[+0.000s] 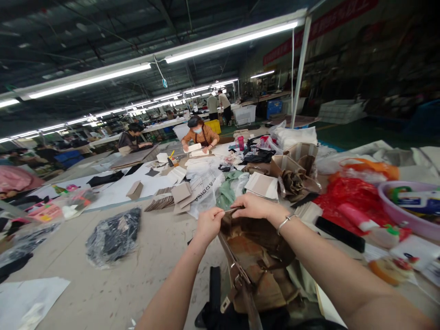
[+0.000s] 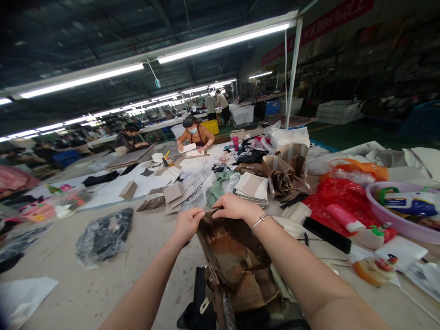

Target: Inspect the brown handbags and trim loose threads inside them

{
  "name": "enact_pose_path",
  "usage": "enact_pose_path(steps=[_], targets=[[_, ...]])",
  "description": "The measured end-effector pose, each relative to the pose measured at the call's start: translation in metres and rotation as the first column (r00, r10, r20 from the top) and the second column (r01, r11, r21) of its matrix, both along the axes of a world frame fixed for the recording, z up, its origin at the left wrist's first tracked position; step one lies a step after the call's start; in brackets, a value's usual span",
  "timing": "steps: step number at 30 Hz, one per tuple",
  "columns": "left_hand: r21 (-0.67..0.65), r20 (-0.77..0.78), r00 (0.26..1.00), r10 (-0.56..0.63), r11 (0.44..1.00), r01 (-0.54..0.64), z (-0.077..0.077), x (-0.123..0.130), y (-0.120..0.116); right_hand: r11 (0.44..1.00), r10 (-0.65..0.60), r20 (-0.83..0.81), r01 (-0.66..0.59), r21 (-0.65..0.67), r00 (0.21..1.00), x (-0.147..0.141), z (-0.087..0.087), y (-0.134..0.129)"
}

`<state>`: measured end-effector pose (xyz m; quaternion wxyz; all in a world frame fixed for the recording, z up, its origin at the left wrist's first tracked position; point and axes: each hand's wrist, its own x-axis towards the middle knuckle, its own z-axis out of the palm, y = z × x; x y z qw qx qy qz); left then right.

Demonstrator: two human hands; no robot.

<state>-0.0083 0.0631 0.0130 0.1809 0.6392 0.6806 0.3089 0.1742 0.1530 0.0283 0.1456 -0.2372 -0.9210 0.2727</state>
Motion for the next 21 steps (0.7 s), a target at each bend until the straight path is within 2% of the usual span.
enact_pose_path(steps=[6, 9, 11, 12, 14, 17, 19, 21], targets=[[-0.014, 0.037, 0.999, 0.014, 1.0, -0.013, -0.001, -0.002, 0.001, 0.959, -0.081, 0.039, 0.067, 0.274, 0.996, -0.006, -0.009, -0.002], [-0.068, 0.204, 0.974, -0.1, 0.991, 0.116, 0.003, -0.01, -0.003, 0.943, -0.121, 0.066, 0.094, 0.319, 0.99, -0.004, -0.01, -0.001], [-0.127, 0.379, 0.907, -0.184, 0.961, 0.248, 0.007, -0.015, -0.008, 0.935, -0.154, 0.091, 0.115, 0.336, 0.984, -0.003, -0.009, 0.0], [-0.145, 0.453, 0.871, -0.192, 0.948, 0.284, 0.008, -0.018, -0.011, 0.929, -0.172, 0.102, 0.127, 0.347, 0.98, -0.002, -0.009, 0.001], [-0.16, 0.524, 0.838, -0.155, 0.948, 0.275, 0.011, -0.02, -0.015, 0.917, -0.202, 0.118, 0.145, 0.371, 0.972, -0.002, -0.008, 0.002], [-0.135, 0.449, 0.878, -0.166, 0.959, 0.251, 0.013, -0.017, -0.018, 0.911, -0.215, 0.132, 0.149, 0.385, 0.968, -0.004, -0.006, 0.002], [-0.107, 0.313, 0.933, -0.178, 0.969, 0.221, 0.013, -0.011, -0.018, 0.922, -0.193, 0.14, 0.131, 0.365, 0.971, -0.002, -0.004, 0.001], [-0.081, 0.165, 0.979, -0.116, 0.988, 0.131, 0.012, -0.006, -0.017, 0.946, -0.125, 0.154, 0.071, 0.315, 0.98, 0.002, -0.001, -0.001]])
